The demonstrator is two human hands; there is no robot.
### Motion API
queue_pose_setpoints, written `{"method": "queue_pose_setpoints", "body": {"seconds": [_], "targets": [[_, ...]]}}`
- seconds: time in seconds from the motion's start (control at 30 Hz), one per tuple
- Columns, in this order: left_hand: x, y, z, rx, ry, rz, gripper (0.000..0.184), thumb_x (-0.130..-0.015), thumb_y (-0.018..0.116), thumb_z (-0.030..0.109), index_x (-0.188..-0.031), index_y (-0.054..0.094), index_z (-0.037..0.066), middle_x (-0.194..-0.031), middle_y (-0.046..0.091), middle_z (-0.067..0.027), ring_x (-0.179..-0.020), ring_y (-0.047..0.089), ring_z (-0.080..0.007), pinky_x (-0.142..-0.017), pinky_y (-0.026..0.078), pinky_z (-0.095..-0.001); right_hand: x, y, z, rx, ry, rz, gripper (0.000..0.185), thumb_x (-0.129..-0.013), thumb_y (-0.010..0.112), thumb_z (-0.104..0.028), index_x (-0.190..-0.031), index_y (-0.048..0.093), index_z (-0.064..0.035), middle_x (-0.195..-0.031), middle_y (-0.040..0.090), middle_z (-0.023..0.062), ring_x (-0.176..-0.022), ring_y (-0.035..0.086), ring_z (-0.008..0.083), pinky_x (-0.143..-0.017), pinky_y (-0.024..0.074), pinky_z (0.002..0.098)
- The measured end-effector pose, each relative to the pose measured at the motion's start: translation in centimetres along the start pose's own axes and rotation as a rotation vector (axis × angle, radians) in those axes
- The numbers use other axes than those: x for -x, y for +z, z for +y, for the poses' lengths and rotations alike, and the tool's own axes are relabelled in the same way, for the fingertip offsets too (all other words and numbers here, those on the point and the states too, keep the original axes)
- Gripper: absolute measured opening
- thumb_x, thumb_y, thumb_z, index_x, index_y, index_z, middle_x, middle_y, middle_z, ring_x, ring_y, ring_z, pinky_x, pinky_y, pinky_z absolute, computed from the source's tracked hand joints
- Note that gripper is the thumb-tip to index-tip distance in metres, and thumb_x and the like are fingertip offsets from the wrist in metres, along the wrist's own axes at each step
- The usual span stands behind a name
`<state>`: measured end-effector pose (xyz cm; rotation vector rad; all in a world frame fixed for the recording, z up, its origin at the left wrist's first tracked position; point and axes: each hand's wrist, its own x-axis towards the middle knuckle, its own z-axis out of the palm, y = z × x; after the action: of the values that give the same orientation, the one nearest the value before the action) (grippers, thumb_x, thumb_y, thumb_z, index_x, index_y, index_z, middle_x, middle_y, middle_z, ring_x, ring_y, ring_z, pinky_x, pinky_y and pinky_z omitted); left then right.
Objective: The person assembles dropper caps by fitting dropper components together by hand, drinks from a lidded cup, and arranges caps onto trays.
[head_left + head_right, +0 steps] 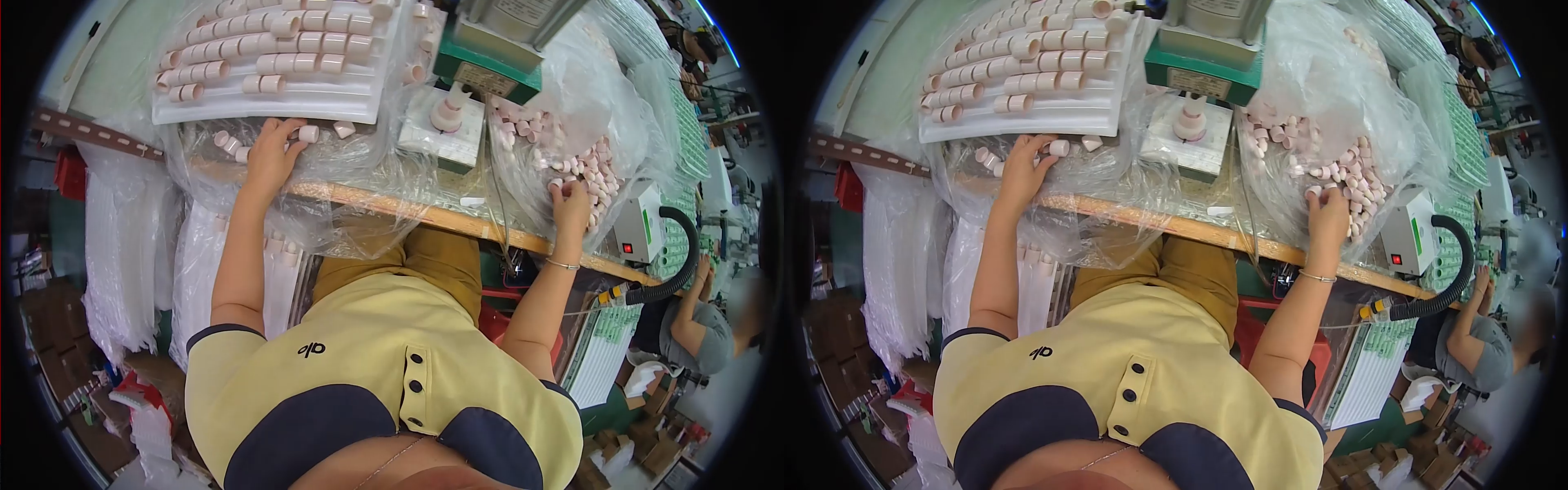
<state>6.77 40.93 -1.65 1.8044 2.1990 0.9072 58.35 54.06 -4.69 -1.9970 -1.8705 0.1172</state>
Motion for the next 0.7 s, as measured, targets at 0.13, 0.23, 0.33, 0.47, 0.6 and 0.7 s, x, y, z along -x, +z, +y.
{"method": "queue_pose_setpoints", "body": {"seconds": [0.13, 0.23, 0.33, 0.47, 0.6, 0.7], "targets": [[-0.3, 0.4, 0.9, -0.01, 0.052, -0.034, 0.037, -0.069, 0.079, 0.012, -0.104, 0.064, 0.008, -0.101, 0.059, -0.0095, -0.091, 0.061, -0.0271, -0.079, 0.049, -0.0348, 2.1, -1.5, -2.6, -0.009, 0.031, 0.006, 0.034, -0.072, 0.079, -0.031, -0.069, 0.059, -0.0042, -0.079, 0.062, 0.0121, -0.072, 0.06, 0.0296, -0.061, 0.0458, 0.0399], [0.0, 0.4, 3.3, 0.104, -0.038, -0.072, 0.029, -0.071, 0.078, 0.01, -0.095, 0.062, 0.007, -0.092, 0.06, -0.0063, -0.083, 0.06, -0.0165, -0.069, 0.048, -0.03, 3.3, -2.2, -3.1, -0.176, -0.167, 0.226, 0.041, -0.066, 0.085, -0.025, -0.064, 0.05, -0.0033, -0.071, 0.06, 0.0096, -0.06, 0.056, 0.024, -0.056, 0.0446, 0.0358], [0.9, 1.4, 4.4, 0.266, -0.205, -0.086, 0.024, -0.073, 0.075, 0.008, -0.093, 0.061, 0.007, -0.084, 0.062, -0.001, -0.072, 0.055, -0.0063, -0.061, 0.046, -0.0239, 4.3, -3.2, -5.1, -0.519, 0.171, -0.046, 0.041, -0.069, 0.084, -0.023, -0.062, 0.048, -0.0043, -0.074, 0.063, 0.0087, -0.056, 0.056, 0.0145, -0.05, 0.0423, 0.0307], [2.0, 3.2, 10.7, 0.986, -0.132, -0.369, 0.026, -0.08, 0.073, 0.009, -0.102, 0.06, 0.006, -0.089, 0.062, 0.0012, -0.07, 0.053, -0.0044, -0.062, 0.045, -0.0202, 5.6, -4.6, -12.2, -0.972, 0.121, -0.19, 0.024, -0.074, 0.08, -0.009, -0.072, 0.057, -0.0034, -0.082, 0.065, 0.0041, -0.062, 0.058, 0.0079, -0.049, 0.046, 0.0208], [1.3, 5.4, 13.8, 1.206, -0.155, -0.532, 0.029, -0.084, 0.07, 0.008, -0.111, 0.06, 0.006, -0.087, 0.06, 0.002, -0.069, 0.052, -0.0028, -0.058, 0.043, -0.0187, 7.2, -3.3, -17.5, -1.3, -0.136, -0.311, 0.021, -0.075, 0.077, -0.001, -0.093, 0.066, -0.0031, -0.089, 0.064, 0.0034, -0.071, 0.061, 0.0089, -0.056, 0.0513, 0.0201], [0.5, 5.7, 14.1, 1.215, -0.171, -0.606, 0.032, -0.087, 0.065, 0.008, -0.118, 0.058, 0.005, -0.083, 0.059, 0.0027, -0.066, 0.051, -0.0025, -0.053, 0.04, -0.0177, 7.1, -3.0, -18.0, -1.257, -0.311, -0.315, 0.026, -0.075, 0.075, 0.0, -0.1, 0.067, -0.0027, -0.088, 0.063, 0.0041, -0.072, 0.061, 0.0099, -0.058, 0.0524, 0.0207]]}}
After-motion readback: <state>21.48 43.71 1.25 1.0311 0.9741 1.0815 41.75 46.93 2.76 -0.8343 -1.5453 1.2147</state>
